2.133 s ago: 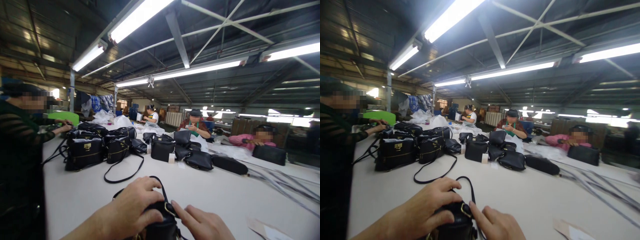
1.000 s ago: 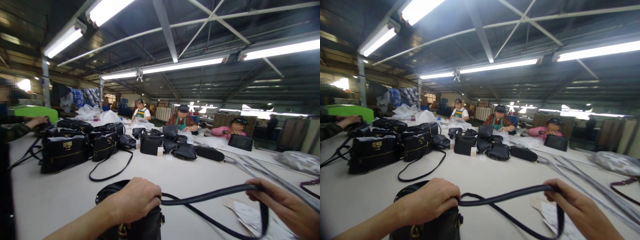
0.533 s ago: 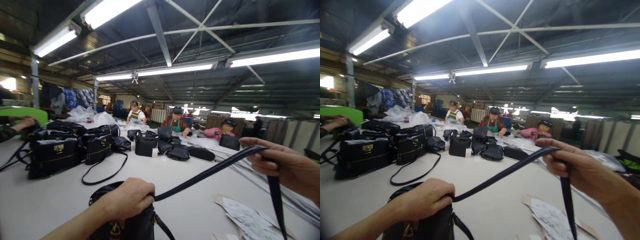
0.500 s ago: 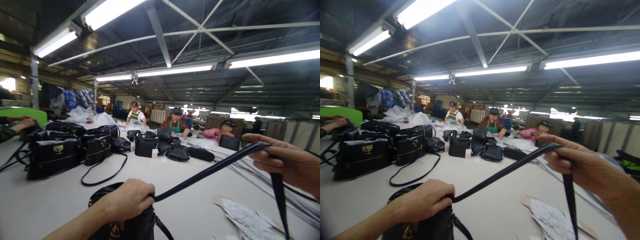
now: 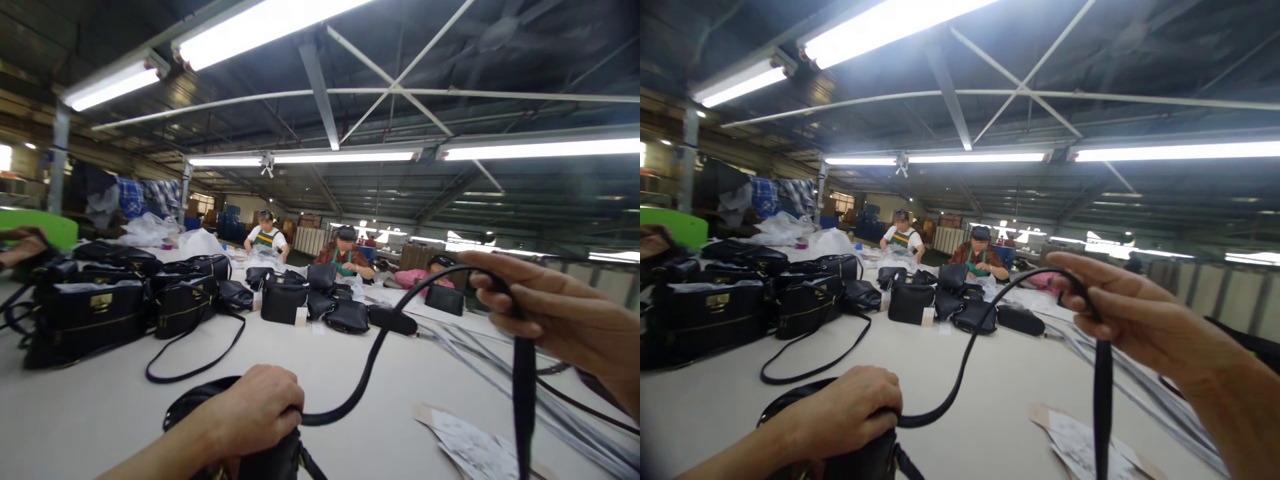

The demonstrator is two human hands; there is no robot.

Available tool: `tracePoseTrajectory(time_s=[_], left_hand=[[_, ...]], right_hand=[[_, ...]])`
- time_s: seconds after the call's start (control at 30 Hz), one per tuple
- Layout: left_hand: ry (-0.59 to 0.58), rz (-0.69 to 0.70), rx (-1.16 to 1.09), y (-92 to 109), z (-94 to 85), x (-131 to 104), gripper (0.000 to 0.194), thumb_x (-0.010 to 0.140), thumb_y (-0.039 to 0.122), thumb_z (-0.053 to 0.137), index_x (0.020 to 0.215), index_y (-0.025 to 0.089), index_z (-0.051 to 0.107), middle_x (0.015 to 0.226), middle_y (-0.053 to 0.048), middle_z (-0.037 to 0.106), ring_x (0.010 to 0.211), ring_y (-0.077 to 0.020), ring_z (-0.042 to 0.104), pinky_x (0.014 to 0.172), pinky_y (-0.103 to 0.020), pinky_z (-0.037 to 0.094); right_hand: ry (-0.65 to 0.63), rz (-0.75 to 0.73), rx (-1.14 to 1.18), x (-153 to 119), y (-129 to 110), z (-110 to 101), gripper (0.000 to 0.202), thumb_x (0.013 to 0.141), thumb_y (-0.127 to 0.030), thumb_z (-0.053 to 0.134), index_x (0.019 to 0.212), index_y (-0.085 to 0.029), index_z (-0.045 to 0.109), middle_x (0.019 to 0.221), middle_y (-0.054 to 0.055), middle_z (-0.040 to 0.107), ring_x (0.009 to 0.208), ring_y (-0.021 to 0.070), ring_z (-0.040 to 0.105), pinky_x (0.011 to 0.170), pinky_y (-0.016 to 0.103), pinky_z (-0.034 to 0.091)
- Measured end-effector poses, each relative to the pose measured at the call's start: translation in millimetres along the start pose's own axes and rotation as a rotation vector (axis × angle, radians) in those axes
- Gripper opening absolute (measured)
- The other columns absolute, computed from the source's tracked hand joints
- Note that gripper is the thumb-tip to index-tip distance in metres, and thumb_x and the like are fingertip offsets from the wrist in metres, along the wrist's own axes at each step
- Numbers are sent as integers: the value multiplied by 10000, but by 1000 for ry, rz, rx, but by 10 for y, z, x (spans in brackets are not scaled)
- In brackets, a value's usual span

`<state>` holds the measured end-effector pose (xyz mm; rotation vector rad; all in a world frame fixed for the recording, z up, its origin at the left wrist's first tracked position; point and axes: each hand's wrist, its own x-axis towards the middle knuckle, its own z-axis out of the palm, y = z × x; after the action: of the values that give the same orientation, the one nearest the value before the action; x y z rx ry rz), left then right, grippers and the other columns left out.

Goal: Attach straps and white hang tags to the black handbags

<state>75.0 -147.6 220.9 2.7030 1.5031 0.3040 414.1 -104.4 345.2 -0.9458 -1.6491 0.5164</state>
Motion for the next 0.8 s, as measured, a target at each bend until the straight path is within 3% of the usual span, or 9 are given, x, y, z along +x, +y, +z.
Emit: tracePoseTrajectory(time_s=[0.1, 0.13, 0.23, 0.37, 0.53, 0.67, 0.73, 0.8], left_hand=[[12, -1, -26, -18, 28, -4, 192, 861, 196, 540, 755, 204, 700, 831, -55, 709, 802, -233, 664, 729, -303, 486], [17, -3, -49, -29, 49, -8, 189, 867, 198, 540, 779, 205, 707, 851, -57, 711, 817, -234, 663, 745, -304, 487], [47, -26, -184, -63, 121, -28, 189, 850, 167, 551, 923, 224, 716, 950, -44, 727, 919, -226, 657, 851, -308, 478], [135, -97, -405, -90, 143, -50, 279, 811, 146, 560, 1037, 244, 690, 1031, -17, 721, 1003, -206, 624, 925, -303, 444], [215, -153, -807, -181, 139, -9, 312, 735, 133, 590, 1036, 201, 633, 876, 11, 705, 805, -155, 609, 741, -258, 452], [262, -157, -1121, -278, 139, -5, 508, 625, 81, 650, 1092, 209, 497, 798, 47, 688, 704, -128, 592, 616, -221, 410], [284, -144, -1078, -284, 93, -45, 502, 628, 67, 675, 1077, 212, 505, 800, 48, 695, 702, -128, 596, 611, -217, 409], [335, -110, -857, -268, 39, -99, 331, 677, 70, 697, 960, 198, 582, 799, 37, 698, 722, -130, 602, 649, -220, 424]], right_hand=[[-365, 274, 399, -28, 100, 377, 363, 672, -339, 840, 991, -239, 700, 774, 29, 695, 614, 118, 640, 457, 188, 415], [-416, 312, 472, -44, 154, 536, 324, 669, -321, 860, 921, -226, 680, 784, 19, 698, 658, 123, 663, 499, 185, 464], [-504, 350, 600, -108, 322, 1045, 372, 639, -335, 894, 855, -206, 620, 764, -5, 698, 671, 131, 686, 529, 187, 522], [-552, 340, 676, -170, 462, 1564, 385, 654, -365, 883, 865, -199, 607, 785, 3, 718, 601, 112, 664, 436, 148, 452], [-605, 298, 698, -161, 445, 1804, 346, 660, -354, 878, 845, -173, 649, 691, -14, 677, 577, 86, 619, 439, 133, 389], [-649, 260, 676, -94, 348, 1881, 324, 690, -348, 857, 859, -167, 648, 610, -30, 634, 552, 80, 583, 430, 135, 358], [-625, 245, 686, -42, 302, 1941, 333, 677, -340, 865, 831, -179, 618, 623, -40, 623, 558, 85, 590, 415, 134, 340], [-584, 234, 700, 14, 269, 2027, 365, 655, -352, 878, 778, -185, 577, 612, -48, 609, 557, 88, 592, 399, 130, 320]])
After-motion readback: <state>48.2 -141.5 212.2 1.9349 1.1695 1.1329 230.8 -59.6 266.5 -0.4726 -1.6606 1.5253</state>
